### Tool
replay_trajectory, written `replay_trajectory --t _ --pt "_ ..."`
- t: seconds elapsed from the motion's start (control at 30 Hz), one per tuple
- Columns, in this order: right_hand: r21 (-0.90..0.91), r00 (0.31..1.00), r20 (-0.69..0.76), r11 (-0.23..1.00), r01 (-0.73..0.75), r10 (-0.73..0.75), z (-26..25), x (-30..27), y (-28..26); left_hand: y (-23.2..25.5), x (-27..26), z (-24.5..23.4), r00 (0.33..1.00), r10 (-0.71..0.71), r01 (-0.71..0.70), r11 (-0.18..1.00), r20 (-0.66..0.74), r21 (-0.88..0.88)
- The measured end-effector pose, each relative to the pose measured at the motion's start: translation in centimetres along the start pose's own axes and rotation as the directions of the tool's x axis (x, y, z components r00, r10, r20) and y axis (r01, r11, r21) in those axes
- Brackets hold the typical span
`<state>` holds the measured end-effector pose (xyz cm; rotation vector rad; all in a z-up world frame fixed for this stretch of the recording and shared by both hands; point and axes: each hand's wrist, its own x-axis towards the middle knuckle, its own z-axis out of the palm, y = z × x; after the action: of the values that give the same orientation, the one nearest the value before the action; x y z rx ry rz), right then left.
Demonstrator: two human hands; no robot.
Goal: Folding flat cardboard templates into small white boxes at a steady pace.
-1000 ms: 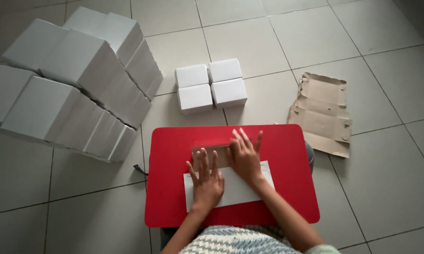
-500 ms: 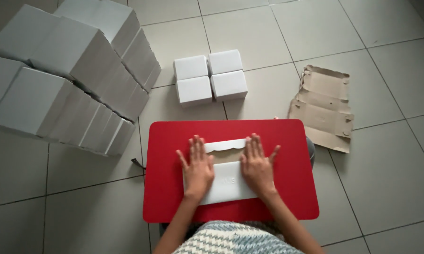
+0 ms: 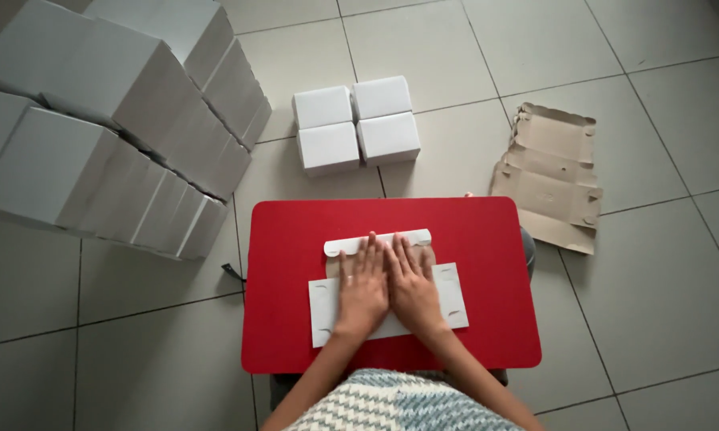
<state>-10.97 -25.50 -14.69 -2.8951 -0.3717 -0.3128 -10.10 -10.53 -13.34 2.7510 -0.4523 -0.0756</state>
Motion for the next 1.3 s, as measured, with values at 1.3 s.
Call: replay_trajectory --t 1.3 --pt "0.46 0.961 -0.157 0.878 -0.132 0.226 -18.3 1.7 3.3 2.3 4.8 -13.1 0.631 0.276 -0.345 0.937 -0.725 0.056"
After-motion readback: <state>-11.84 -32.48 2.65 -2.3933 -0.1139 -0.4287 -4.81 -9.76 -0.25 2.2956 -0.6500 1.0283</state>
